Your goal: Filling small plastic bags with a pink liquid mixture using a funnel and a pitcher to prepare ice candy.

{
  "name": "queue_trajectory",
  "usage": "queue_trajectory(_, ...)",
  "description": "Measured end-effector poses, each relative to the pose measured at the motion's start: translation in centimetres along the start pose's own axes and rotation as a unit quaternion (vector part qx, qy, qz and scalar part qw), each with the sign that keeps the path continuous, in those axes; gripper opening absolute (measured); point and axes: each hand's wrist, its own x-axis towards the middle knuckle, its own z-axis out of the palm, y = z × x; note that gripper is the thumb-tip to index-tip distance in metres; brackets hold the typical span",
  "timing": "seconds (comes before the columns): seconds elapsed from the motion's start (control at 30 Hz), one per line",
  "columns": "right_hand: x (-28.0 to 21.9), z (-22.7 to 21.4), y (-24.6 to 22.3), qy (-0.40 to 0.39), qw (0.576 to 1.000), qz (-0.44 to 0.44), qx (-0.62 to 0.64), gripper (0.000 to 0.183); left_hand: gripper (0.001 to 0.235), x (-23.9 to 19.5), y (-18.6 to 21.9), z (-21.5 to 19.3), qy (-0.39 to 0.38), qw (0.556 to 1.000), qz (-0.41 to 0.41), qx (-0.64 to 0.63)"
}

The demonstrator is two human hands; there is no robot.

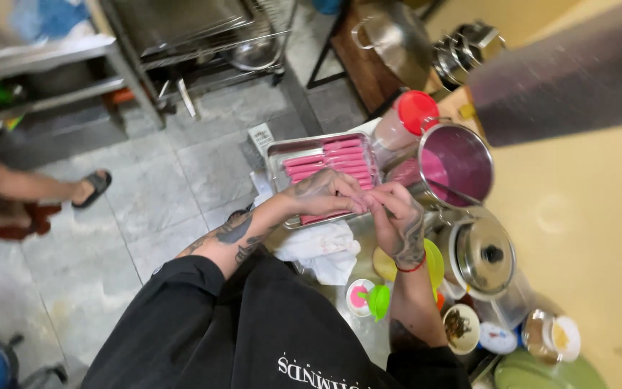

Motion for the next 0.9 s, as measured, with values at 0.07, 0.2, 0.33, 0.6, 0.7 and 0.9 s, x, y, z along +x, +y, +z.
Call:
queue_trajectory(0.07,-0.1,-0.4,-0.6,0.031,0.999,0.016,0.017,0.009,0.015,0.4,0.7,0.4,-0.024,0.999,-0.009,-0.019)
queue_trajectory(0.2,-0.7,-1.9,-1.1,0.076,0.996,0.04,0.021,0.009,0.019,1.4,2.0,1.7,-0.03,0.995,-0.072,-0.059)
queue_trajectory(0.33,-1.5,-3.4,-1.7,0.112,0.993,0.028,0.012,0.008,0.016,3.3,4.0,2.0,-0.07,0.992,-0.091,-0.045)
queue_trajectory(0.6,-2.6,-6.8,-3.0,0.16,0.985,0.052,-0.042,0.013,0.028,7.0,11.2,1.7,-0.146,0.984,-0.1,-0.04)
queue_trajectory(0.7,-3.0,-7.6,-4.4,0.189,0.976,0.072,-0.077,0.013,0.018,8.5,10.5,3.9,-0.108,0.983,-0.144,-0.026)
queue_trajectory(0.9,-4.9,-8.1,-3.9,0.261,0.96,0.083,-0.057,0.011,0.011,9.5,9.7,6.8,-0.137,0.982,-0.126,-0.042)
